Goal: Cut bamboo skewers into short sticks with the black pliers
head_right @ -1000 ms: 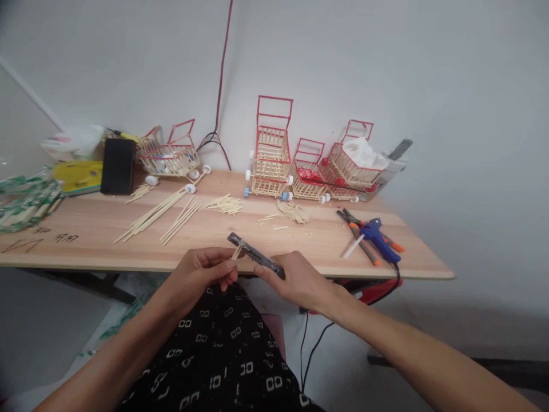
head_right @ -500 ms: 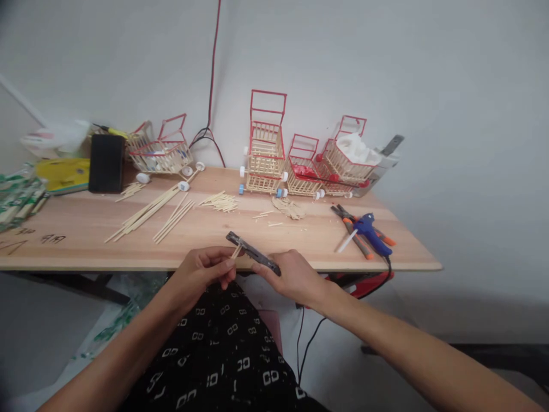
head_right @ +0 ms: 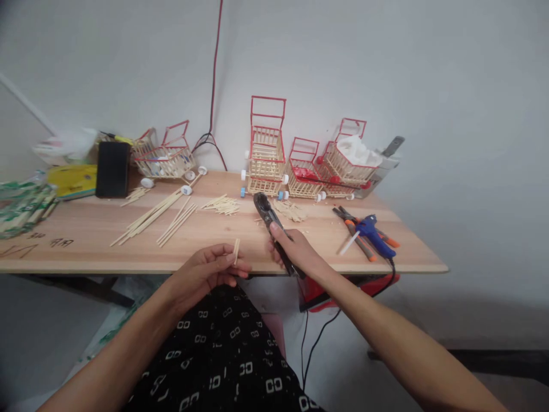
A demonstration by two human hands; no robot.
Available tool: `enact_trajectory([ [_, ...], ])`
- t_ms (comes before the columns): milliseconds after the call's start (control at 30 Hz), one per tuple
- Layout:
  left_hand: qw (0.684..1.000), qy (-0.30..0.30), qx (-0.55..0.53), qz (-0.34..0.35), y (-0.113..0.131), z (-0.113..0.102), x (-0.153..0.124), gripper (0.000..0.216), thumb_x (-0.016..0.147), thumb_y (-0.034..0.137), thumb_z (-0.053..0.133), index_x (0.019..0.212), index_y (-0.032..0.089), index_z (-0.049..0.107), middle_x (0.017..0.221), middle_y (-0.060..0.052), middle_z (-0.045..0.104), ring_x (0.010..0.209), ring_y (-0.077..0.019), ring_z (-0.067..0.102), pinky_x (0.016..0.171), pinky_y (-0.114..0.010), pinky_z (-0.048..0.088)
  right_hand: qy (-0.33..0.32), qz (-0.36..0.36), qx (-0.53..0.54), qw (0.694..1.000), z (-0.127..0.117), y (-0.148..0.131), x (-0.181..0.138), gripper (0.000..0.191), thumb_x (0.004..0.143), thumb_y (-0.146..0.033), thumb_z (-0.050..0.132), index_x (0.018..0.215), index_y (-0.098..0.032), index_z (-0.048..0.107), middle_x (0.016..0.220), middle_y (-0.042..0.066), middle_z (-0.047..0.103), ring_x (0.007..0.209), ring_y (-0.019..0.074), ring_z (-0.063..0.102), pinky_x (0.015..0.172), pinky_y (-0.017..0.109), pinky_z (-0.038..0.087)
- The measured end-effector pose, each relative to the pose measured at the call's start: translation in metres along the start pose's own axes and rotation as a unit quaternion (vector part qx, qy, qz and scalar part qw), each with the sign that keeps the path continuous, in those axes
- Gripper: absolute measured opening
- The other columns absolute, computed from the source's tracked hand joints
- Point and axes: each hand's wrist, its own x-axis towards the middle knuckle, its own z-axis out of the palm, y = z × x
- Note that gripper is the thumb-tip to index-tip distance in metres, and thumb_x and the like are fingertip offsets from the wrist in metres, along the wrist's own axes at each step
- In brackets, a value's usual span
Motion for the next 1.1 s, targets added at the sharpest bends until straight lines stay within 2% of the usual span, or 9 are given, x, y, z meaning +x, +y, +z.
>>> enact_trajectory([
  [200, 0.998, 0.035, 0.044, 0.016, 0.007, -0.013, 0.003, 0.025, 0.075, 0.034, 0.072, 0.088, 0.014, 0.064, 0.095, -0.012, 0.073, 0.083, -0.0172, 0.069, 0.067, -0.024, 0.051, 0.017, -0.016, 0.126, 0.992, -0.016, 0.009, 0.02, 0.068, 0.072, -0.081, 0.046, 0.068, -0.015, 0.06, 0.048, 0.0, 0.054, 0.038, 0.0118, 0.051, 0.037, 0.022, 0.044],
  [300, 0.973, 0.13, 0.159, 0.107, 0.021, -0.036, 0.02, 0.024, 0.072, 0.035, 0.072, 0.084, 0.014, 0.067, 0.088, -0.008, 0.072, 0.076, -0.0145, 0.065, 0.066, -0.023, 0.048, 0.041, -0.046, 0.196, 0.979, -0.029, 0.015, 0.028, 0.064, 0.072, -0.079, 0.05, 0.071, -0.016, 0.061, 0.049, 0.0, 0.054, 0.038, 0.0121, 0.05, 0.036, 0.023, 0.044],
  [467, 0.825, 0.274, 0.426, 0.252, 0.061, -0.075, 0.075, 0.016, 0.073, 0.028, 0.064, 0.075, 0.014, 0.07, 0.074, -0.005, 0.07, 0.067, -0.017, 0.06, 0.062, -0.026, 0.043, 0.089, -0.072, 0.291, 0.95, -0.044, 0.025, 0.036, 0.058, 0.074, -0.076, 0.05, 0.069, -0.019, 0.057, 0.048, -0.001, 0.052, 0.038, 0.0117, 0.05, 0.037, 0.023, 0.044],
  [600, 0.714, 0.305, 0.586, 0.231, 0.077, -0.082, 0.107, 0.014, 0.073, 0.019, 0.059, 0.072, 0.014, 0.073, 0.075, -0.006, 0.071, 0.073, -0.0199, 0.061, 0.069, -0.029, 0.042, 0.081, -0.064, 0.309, 0.945, -0.046, 0.028, 0.038, 0.057, 0.075, -0.076, 0.05, 0.07, -0.019, 0.057, 0.049, -0.001, 0.054, 0.039, 0.0127, 0.051, 0.038, 0.024, 0.045],
  [700, 0.671, 0.288, 0.648, 0.217, 0.076, -0.082, 0.113, 0.017, 0.074, 0.018, 0.058, 0.073, 0.016, 0.075, 0.079, -0.009, 0.072, 0.078, -0.0216, 0.061, 0.074, -0.031, 0.041, 0.074, -0.057, 0.31, 0.946, -0.047, 0.028, 0.038, 0.058, 0.073, -0.077, 0.05, 0.07, -0.019, 0.057, 0.05, -0.001, 0.053, 0.04, 0.0125, 0.051, 0.04, 0.024, 0.045],
  [800, 0.661, 0.287, 0.648, 0.246, 0.073, -0.081, 0.11, 0.021, 0.077, 0.018, 0.056, 0.078, 0.015, 0.076, 0.081, -0.011, 0.071, 0.08, -0.0233, 0.06, 0.075, -0.033, 0.041, 0.073, -0.049, 0.304, 0.949, -0.047, 0.028, 0.037, 0.056, 0.074, -0.075, 0.051, 0.072, -0.019, 0.057, 0.051, -0.002, 0.053, 0.041, 0.0126, 0.051, 0.041, 0.025, 0.045],
  [900, 0.68, 0.276, 0.617, 0.284, 0.069, -0.071, 0.111, 0.02, 0.078, 0.019, 0.057, 0.08, 0.016, 0.076, 0.082, -0.01, 0.071, 0.079, -0.0219, 0.06, 0.073, -0.032, 0.042, 0.084, -0.048, 0.283, 0.954, -0.047, 0.028, 0.037, 0.057, 0.074, -0.076, 0.048, 0.072, -0.019, 0.056, 0.052, -0.001, 0.053, 0.043, 0.0134, 0.051, 0.042, 0.025, 0.045],
  [1033, 0.724, 0.181, 0.601, 0.286, 0.055, -0.039, 0.124, 0.013, 0.074, 0.017, 0.062, 0.077, 0.017, 0.075, 0.081, -0.006, 0.072, 0.077, -0.0192, 0.062, 0.072, -0.028, 0.042, 0.094, -0.051, 0.291, 0.951, -0.047, 0.028, 0.038, 0.058, 0.073, -0.076, 0.051, 0.071, -0.019, 0.056, 0.05, -0.001, 0.053, 0.042, 0.0131, 0.05, 0.041, 0.025, 0.045],
  [1100, 0.727, 0.134, 0.618, 0.269, 0.046, -0.022, 0.132, 0.011, 0.073, 0.015, 0.062, 0.071, 0.016, 0.073, 0.076, -0.007, 0.071, 0.075, -0.0195, 0.062, 0.071, -0.029, 0.041, 0.089, -0.053, 0.309, 0.945, -0.046, 0.027, 0.038, 0.057, 0.071, -0.075, 0.055, 0.07, -0.018, 0.057, 0.051, -0.001, 0.053, 0.042, 0.0126, 0.05, 0.042, 0.024, 0.045],
])
